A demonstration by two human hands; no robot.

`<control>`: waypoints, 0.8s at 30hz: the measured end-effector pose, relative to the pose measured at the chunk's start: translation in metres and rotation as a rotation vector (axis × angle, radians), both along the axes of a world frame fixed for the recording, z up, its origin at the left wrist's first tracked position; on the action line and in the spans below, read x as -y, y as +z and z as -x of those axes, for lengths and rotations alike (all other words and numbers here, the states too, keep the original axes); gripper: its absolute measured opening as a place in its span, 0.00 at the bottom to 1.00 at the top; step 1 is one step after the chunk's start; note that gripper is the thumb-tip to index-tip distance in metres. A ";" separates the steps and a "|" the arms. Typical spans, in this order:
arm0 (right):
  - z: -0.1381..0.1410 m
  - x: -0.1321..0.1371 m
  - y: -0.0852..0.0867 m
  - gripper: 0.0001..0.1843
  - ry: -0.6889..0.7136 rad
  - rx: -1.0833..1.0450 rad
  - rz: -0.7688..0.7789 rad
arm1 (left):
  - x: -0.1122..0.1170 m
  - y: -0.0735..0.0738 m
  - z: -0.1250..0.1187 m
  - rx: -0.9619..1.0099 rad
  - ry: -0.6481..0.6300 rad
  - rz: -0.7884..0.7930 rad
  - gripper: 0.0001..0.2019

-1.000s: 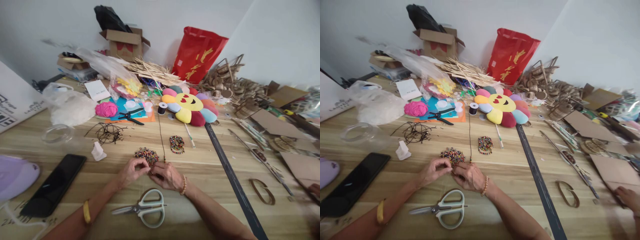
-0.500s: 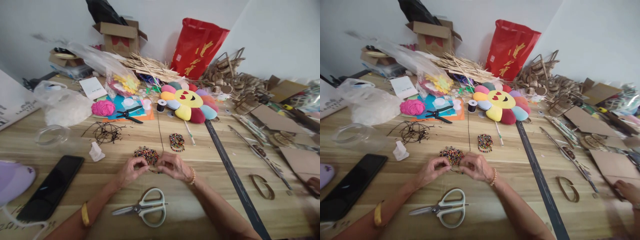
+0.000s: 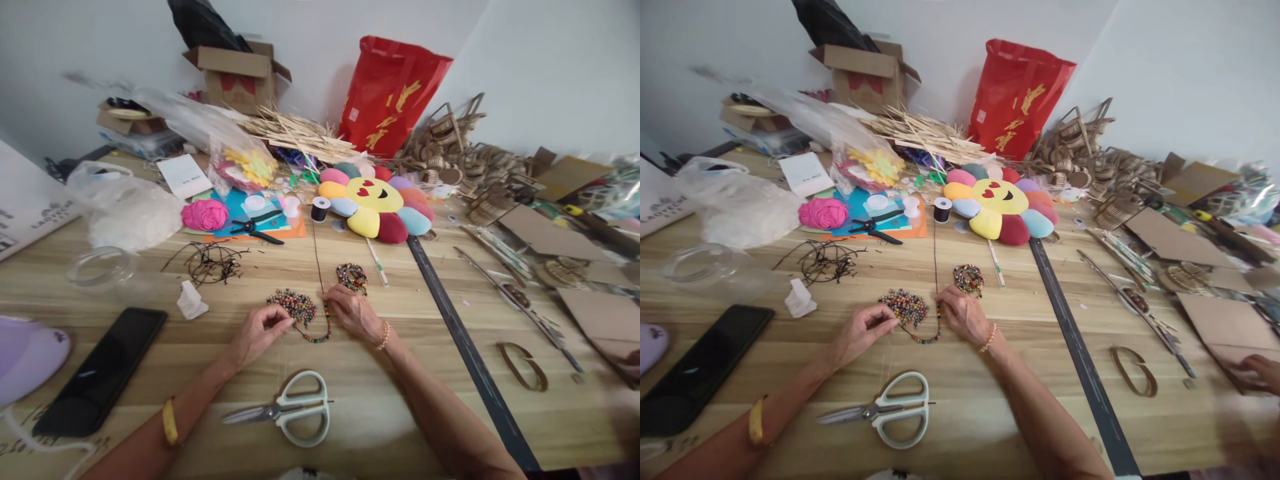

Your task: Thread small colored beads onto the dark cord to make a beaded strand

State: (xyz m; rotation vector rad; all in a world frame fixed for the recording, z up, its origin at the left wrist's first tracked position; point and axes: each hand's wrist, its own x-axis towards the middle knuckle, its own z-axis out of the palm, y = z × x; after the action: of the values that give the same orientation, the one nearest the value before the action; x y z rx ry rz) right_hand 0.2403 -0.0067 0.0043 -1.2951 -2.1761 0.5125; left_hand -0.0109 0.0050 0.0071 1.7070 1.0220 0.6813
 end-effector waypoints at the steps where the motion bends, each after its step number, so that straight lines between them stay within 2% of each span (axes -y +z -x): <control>1: 0.000 0.000 -0.001 0.15 0.005 0.004 0.002 | 0.000 0.000 0.000 -0.002 0.006 -0.002 0.11; 8: 0.000 0.000 -0.003 0.16 -0.001 0.008 -0.015 | -0.001 -0.003 0.002 -0.008 0.010 -0.012 0.11; 15: 0.000 0.000 -0.003 0.17 -0.005 0.025 -0.002 | 0.000 0.001 -0.001 -0.015 0.022 0.004 0.11; 20: 0.003 0.001 0.003 0.11 -0.063 -0.005 -0.015 | 0.000 0.001 -0.001 -0.008 0.031 0.031 0.11; 24: 0.016 0.008 0.010 0.06 -0.081 -0.130 -0.032 | 0.000 -0.001 0.000 -0.006 0.024 0.014 0.11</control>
State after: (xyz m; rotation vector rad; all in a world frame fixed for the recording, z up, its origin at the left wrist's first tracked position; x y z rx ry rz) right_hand 0.2243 -0.0148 0.0144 -1.2904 -2.0092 0.5132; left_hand -0.0105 0.0050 0.0056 1.6881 1.0512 0.6834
